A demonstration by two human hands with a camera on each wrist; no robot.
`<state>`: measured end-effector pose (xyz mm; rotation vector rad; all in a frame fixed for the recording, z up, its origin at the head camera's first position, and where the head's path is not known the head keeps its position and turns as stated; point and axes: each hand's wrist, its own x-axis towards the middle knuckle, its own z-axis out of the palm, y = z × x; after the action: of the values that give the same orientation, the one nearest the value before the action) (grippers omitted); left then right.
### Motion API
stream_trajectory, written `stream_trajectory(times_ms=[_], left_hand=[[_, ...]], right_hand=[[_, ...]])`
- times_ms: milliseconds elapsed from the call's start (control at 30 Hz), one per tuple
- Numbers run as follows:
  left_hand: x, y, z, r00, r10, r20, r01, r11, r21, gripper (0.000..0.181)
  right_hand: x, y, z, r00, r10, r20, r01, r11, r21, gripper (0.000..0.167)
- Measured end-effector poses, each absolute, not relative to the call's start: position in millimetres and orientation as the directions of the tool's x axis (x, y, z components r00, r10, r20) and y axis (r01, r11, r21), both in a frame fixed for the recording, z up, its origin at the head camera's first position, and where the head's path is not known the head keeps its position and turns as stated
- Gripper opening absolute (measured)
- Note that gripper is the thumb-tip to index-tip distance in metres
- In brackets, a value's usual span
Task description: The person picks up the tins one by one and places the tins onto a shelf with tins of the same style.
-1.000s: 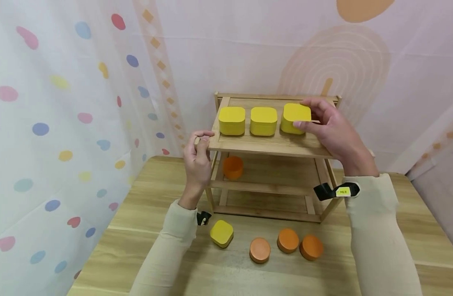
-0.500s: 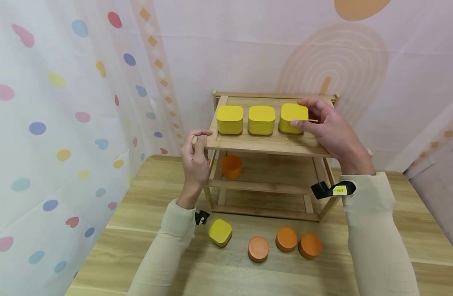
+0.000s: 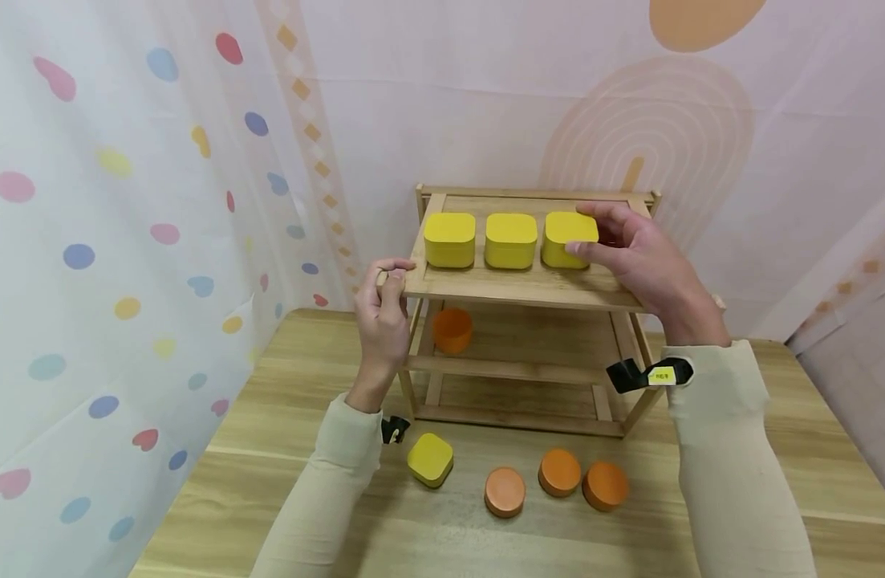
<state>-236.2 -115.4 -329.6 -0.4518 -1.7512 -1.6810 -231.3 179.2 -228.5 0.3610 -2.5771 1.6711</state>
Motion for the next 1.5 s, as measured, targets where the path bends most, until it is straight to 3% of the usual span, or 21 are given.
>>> stream_trajectory(times_ms=[800,1267,1500], left_hand=[[-236.8,-116.6,-330.2,-0.716,-0.192,0.671,0.664,0.108,0.74,0.033],[-238.8,-114.8,-327.8,-0.713,-0.194,0.673,0.662,0.13,0.738,0.032],[-241.5,-107.9,-330.2,-0.716,-0.175,0.676,0.671,0.096,0.736,0.032]], right_hand=[[-232.7,178.0,-227.1,-0.971,-0.177,0.164,-0.224,0.41,-0.884,0.063],[-230.7,181.1,-225.7,-0.973,-0.095,0.209,-0.23,0.41,-0.883,0.059],[-226.3,184.3,-231.7,-0.919,-0.037,0.392,-0.378,0.362,-0.852,0.052]])
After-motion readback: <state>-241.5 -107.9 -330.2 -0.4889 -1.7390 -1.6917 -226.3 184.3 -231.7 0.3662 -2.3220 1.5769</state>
